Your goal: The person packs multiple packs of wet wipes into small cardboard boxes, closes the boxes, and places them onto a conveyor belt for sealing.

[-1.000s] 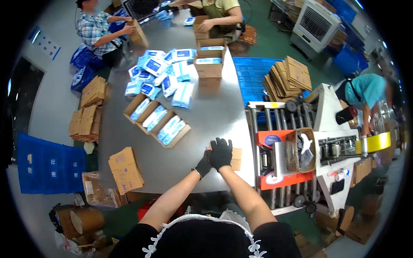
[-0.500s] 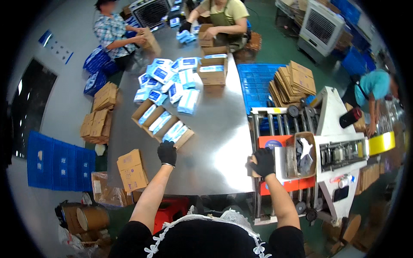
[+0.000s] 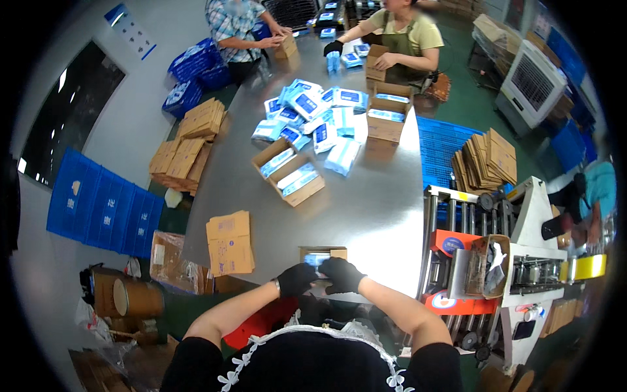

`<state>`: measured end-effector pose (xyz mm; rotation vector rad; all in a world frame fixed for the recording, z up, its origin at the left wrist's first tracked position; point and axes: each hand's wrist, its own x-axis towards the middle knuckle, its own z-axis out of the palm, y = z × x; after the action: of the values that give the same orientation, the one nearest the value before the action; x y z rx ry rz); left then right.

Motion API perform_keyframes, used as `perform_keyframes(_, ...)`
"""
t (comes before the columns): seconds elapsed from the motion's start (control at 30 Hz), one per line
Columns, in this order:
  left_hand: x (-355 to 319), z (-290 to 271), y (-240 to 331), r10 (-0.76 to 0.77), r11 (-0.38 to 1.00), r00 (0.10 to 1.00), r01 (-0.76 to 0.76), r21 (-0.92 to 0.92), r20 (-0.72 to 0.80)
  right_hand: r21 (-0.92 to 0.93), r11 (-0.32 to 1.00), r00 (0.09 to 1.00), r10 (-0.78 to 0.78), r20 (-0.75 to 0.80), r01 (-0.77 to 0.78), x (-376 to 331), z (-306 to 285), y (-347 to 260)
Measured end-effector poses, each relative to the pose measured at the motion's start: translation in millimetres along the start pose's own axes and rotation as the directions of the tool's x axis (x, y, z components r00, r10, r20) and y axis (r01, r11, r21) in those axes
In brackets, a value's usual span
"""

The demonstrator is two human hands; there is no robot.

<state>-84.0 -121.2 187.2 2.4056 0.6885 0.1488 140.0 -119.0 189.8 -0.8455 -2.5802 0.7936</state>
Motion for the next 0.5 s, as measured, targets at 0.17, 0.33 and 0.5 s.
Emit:
perform_keyframes(0.17, 15.5, 9.8, -39.2, -0.154, 0.666, 0.978, 0.207, -0.717, 0.139, 0.391, 0.834, 0.920, 0.325, 0.221, -0.389, 15.7, 31.2, 32.4)
perform_keyframes(0.33, -10.5, 43.2, -52.6, -0.619, 0.782, 0.514, 0.480, -0.399, -0.594, 0.030, 0.988, 0.962, 0.153, -0.224, -0.150, 40.7, 16.1, 14.4)
perform_keyframes(0.5, -4.8, 99.3, -43.4, -0.749, 0.629, 0.585, 0.481, -0.611, -0.312, -0.007, 0.929, 0.715, 0.280, -0.640, -0.370, 99.3, 3.3, -7.8)
